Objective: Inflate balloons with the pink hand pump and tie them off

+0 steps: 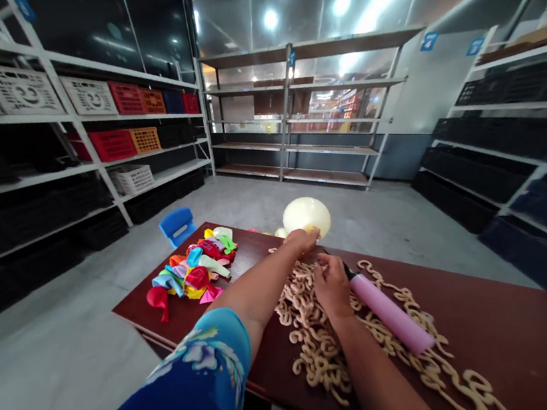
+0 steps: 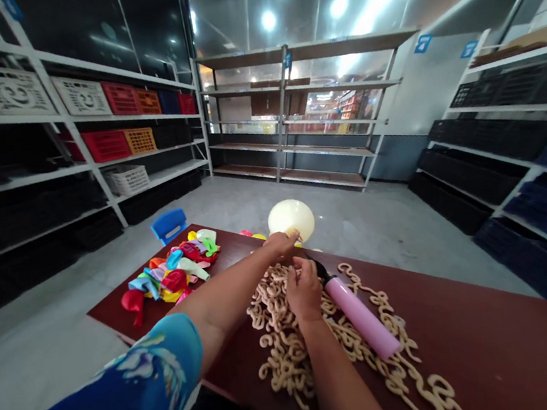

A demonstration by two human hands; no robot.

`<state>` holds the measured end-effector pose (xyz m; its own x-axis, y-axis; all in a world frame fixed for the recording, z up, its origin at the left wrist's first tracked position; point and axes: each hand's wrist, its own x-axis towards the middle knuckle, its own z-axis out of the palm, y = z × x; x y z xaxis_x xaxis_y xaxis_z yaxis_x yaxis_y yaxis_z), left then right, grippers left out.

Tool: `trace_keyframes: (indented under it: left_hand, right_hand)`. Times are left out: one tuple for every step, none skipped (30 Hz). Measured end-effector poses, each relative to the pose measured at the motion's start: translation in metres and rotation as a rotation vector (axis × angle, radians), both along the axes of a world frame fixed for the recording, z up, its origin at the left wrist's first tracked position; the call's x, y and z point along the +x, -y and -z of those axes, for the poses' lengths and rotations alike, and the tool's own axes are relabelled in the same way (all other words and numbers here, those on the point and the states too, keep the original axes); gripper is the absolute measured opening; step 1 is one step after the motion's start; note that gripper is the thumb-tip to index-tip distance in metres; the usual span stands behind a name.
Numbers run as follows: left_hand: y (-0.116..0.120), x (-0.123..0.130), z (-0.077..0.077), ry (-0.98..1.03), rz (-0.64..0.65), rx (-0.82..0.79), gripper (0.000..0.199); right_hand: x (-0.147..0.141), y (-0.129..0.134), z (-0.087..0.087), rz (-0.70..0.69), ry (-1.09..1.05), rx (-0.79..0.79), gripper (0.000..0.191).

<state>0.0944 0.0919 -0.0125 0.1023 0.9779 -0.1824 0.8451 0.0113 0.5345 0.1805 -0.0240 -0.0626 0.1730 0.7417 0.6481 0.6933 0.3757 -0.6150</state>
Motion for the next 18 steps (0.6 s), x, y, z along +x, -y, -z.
trace_keyframes:
  left_hand:
    - [-0.001, -0.003, 0.001, -0.022, -0.017, 0.007, 0.080]
    - [-0.002, -0.008, 0.002, -0.052, -0.020, 0.026, 0.079]
    - [-0.001, -0.015, 0.002, -0.082, -0.006, 0.049, 0.076]
    - [0.000, -0.024, 0.001, -0.113, 0.004, 0.067, 0.072]
    - [0.002, -0.035, 0.000, -0.142, 0.009, 0.082, 0.067]
    - [0.005, -0.048, -0.002, -0.165, 0.008, 0.095, 0.061]
    - [0.008, -0.064, -0.005, -0.180, 0.006, 0.106, 0.055]
    - [0.012, -0.081, -0.009, -0.197, 0.008, 0.120, 0.049]
    - [0.016, -0.099, -0.014, -0.214, 0.007, 0.142, 0.043]
    - [0.021, -0.118, -0.018, -0.229, 0.011, 0.162, 0.038]
    - [0.025, -0.138, -0.024, -0.244, 0.019, 0.173, 0.034]
    - [0.030, -0.158, -0.029, -0.257, 0.025, 0.182, 0.030]
    - [0.034, -0.178, -0.034, -0.270, 0.024, 0.190, 0.027]
    - [0.039, -0.196, -0.038, -0.282, 0.016, 0.195, 0.026]
    - [0.044, -0.214, -0.041, -0.291, 0.014, 0.197, 0.024]
    - [0.049, -0.229, -0.043, -0.300, 0.005, 0.201, 0.023]
    - [0.054, -0.242, -0.043, -0.308, 0.002, 0.205, 0.022]
    - [0.059, -0.252, -0.042, -0.308, 0.021, 0.205, 0.021]
  right_hand:
    - [0.000, 0.000, 0.000, 0.000, 0.002, 0.006, 0.022]
    - [0.000, 0.000, 0.000, 0.000, 0.003, 0.011, 0.022]
    - [0.000, 0.000, 0.000, 0.001, 0.006, 0.015, 0.022]
    - [0.000, 0.000, 0.000, -0.001, 0.009, 0.015, 0.022]
    - [0.000, 0.000, 0.000, -0.005, 0.012, 0.013, 0.022]
    - [0.000, 0.000, 0.000, -0.012, 0.014, 0.009, 0.023]
    - [0.000, 0.001, 0.000, -0.020, 0.017, 0.006, 0.023]
    - [-0.001, 0.001, 0.000, -0.028, 0.020, 0.006, 0.023]
    - [-0.001, 0.002, 0.000, -0.034, 0.023, 0.008, 0.023]
    - [-0.001, 0.002, 0.000, -0.038, 0.025, 0.011, 0.023]
    - [-0.001, 0.002, 0.000, -0.040, 0.027, 0.015, 0.022]
    - [-0.001, 0.003, 0.000, -0.043, 0.028, 0.019, 0.022]
    - [-0.001, 0.003, 0.000, -0.047, 0.029, 0.023, 0.022]
    - [-0.001, 0.003, 0.000, -0.055, 0.032, 0.028, 0.021]
    - [0.000, 0.002, 0.000, -0.062, 0.035, 0.032, 0.021]
    - [0.000, 0.002, 0.000, -0.069, 0.038, 0.037, 0.020]
    - [0.000, 0.002, 0.000, -0.073, 0.041, 0.040, 0.020]
    - [0.000, 0.002, 0.000, -0.074, 0.043, 0.042, 0.020]
